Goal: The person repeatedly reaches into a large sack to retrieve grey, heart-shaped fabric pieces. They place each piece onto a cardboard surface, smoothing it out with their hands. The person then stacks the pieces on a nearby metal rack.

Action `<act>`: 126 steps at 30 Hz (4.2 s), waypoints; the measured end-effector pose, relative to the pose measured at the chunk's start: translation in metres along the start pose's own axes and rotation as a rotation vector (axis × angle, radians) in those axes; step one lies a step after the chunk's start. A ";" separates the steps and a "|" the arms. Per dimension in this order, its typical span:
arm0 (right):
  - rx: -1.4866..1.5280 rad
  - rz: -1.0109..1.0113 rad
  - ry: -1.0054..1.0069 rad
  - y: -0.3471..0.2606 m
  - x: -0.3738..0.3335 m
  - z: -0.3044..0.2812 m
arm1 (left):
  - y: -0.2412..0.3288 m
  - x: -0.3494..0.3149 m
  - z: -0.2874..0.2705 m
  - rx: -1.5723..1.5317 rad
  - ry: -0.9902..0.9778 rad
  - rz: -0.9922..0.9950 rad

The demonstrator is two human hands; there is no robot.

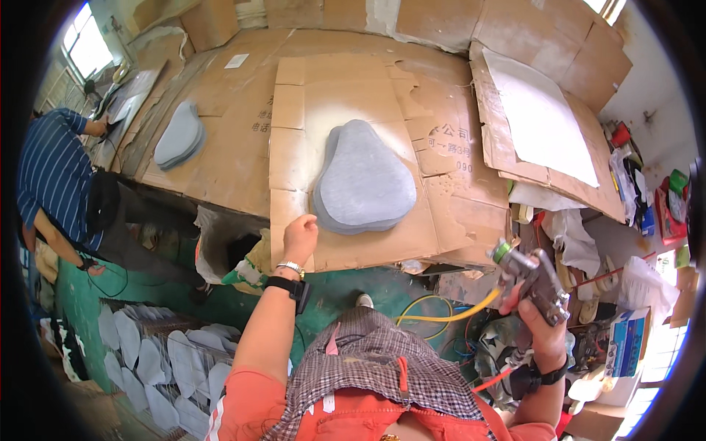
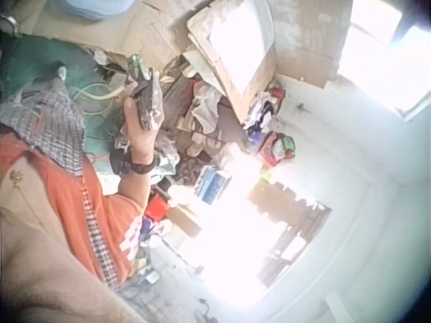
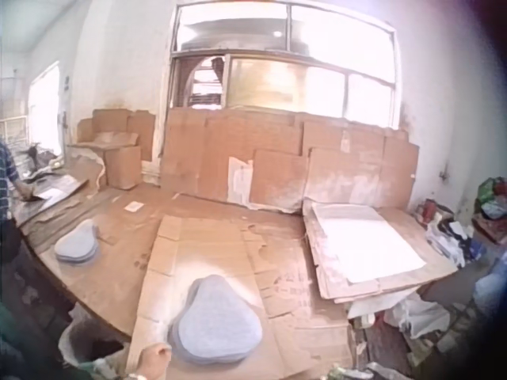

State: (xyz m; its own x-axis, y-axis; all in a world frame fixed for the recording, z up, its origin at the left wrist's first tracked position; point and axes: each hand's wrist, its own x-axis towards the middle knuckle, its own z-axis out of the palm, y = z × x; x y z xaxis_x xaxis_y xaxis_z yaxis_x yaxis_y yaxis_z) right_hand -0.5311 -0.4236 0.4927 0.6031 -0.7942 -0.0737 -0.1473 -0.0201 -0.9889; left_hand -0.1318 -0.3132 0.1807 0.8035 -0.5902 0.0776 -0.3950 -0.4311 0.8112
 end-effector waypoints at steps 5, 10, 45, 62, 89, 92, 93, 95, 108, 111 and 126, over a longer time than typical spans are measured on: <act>-0.092 0.096 -0.148 0.013 0.000 -0.025 | 0.051 0.017 0.023 0.191 -0.107 -0.102; 0.046 -0.045 -0.043 0.009 0.041 -0.012 | 0.053 0.044 0.044 0.427 -0.116 -0.150; 0.026 0.044 -0.003 0.041 0.012 -0.029 | 0.053 0.044 0.070 -0.991 0.122 -0.683; -0.153 0.032 -0.817 0.042 0.052 0.127 | 0.058 -0.226 -0.190 -1.482 0.516 -0.288; -0.298 0.058 -0.944 0.042 -0.005 0.255 | -0.230 -0.363 -0.277 -0.887 1.958 -0.560; -0.246 0.127 -1.081 0.049 0.001 0.284 | -0.132 -0.482 -0.334 -0.142 2.067 -0.341; -0.273 0.125 -1.096 0.052 0.003 0.289 | -0.096 -0.509 -0.356 0.198 2.067 -0.466; -0.337 0.079 -1.241 0.062 0.009 0.302 | -0.025 -0.565 -0.385 0.798 2.115 -0.634; -0.248 -0.019 -1.478 0.054 -0.018 0.344 | 0.040 -0.668 -0.429 1.066 2.253 -1.038; -0.217 0.020 -1.464 0.067 0.000 0.328 | 0.026 -0.642 -0.413 1.059 2.297 -0.905; -0.066 0.096 -0.879 0.080 0.038 0.174 | -0.131 -0.493 -0.145 0.688 1.014 -0.821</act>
State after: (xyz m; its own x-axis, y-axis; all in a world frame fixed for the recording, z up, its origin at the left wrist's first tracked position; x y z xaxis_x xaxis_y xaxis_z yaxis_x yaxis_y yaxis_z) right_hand -0.3836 -0.3493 0.3881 0.9660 -0.0409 -0.2554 -0.2568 -0.0334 -0.9659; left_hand -0.4119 0.1332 0.1203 0.7488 0.5685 0.3408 0.4191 -0.8044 0.4211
